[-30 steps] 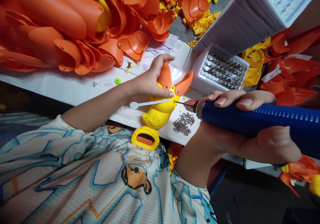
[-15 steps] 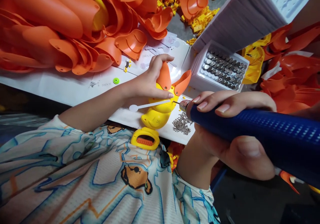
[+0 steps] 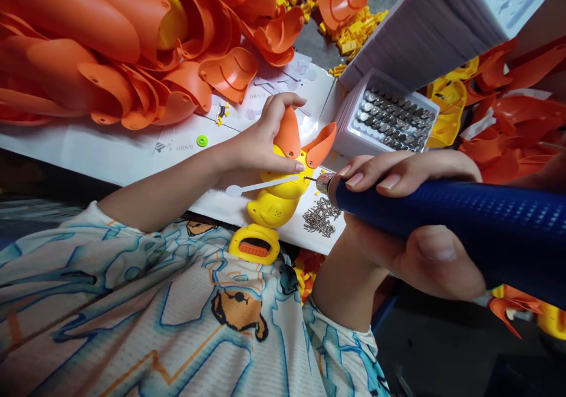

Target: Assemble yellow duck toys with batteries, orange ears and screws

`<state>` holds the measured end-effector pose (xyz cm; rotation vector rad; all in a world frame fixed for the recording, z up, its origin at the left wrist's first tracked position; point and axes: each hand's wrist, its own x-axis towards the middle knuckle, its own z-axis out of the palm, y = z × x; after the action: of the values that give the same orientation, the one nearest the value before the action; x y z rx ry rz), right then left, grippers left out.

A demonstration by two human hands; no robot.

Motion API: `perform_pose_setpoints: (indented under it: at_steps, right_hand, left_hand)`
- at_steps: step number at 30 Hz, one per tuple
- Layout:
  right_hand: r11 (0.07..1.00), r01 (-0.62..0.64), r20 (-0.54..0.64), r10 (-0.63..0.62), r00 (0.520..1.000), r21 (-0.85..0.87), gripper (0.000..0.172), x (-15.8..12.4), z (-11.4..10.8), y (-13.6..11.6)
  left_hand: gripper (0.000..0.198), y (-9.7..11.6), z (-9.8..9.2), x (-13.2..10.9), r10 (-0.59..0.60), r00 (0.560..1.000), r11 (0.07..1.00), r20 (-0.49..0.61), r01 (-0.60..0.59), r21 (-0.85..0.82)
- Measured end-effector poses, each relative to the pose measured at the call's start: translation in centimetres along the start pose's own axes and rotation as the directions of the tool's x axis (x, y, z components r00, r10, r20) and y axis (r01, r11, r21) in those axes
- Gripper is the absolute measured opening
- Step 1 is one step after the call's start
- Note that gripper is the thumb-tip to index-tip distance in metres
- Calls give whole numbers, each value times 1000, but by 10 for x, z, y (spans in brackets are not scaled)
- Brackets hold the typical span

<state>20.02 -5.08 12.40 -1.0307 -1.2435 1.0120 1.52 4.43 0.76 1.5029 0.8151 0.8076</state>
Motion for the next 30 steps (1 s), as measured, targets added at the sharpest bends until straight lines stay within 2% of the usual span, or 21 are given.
perform_pose_setpoints:
  at_steps: [2,4,7,11,13,16,19,25,28,30]
  right_hand:
    - [995,97,101,-97,990,4,45,2,1,3]
    - [989,146,136,-147,980,19,39,3,0,6]
    - [991,128,127,-130,983,23,41,3,-4,9]
    - [992,127,216,-122,969,-8,38,2,-10,7]
    - [993,109,174,-100,980,-42,41,2,-7,5]
    - [993,51,61,-44,997,-111,58,4,3,2]
    - [993,85,79,-79,994,-87,68,7,12,2]
    - [983,168,138,-178,974,79,44,14,1,19]
    - [952,225,165,-261,951,208,40,25,-10,19]
    - [971,183,102,-199,975,152,49,32,-19,12]
  left_hand:
    - [94,2,0,0,-10,1000,1000,-6,10,-17]
    - [94,5,0,0,-38,999,999,-16,38,-37]
    - [96,9,0,0,-59,998,997,-16,59,-50]
    - [95,13,0,-1,-47,999,999,2,47,0]
    - [92,15,0,-2,-44,999,999,-1,44,28]
    - [90,16,0,-3,-33,999,997,5,33,66]
    - [88,14,0,-5,-50,999,995,-5,50,85]
    - [92,8,1,-10,-13,1000,997,-20,14,79]
    - [93,12,2,-13,-8,1000,994,11,6,107]
    - [91,15,2,-15,-23,999,993,26,20,118]
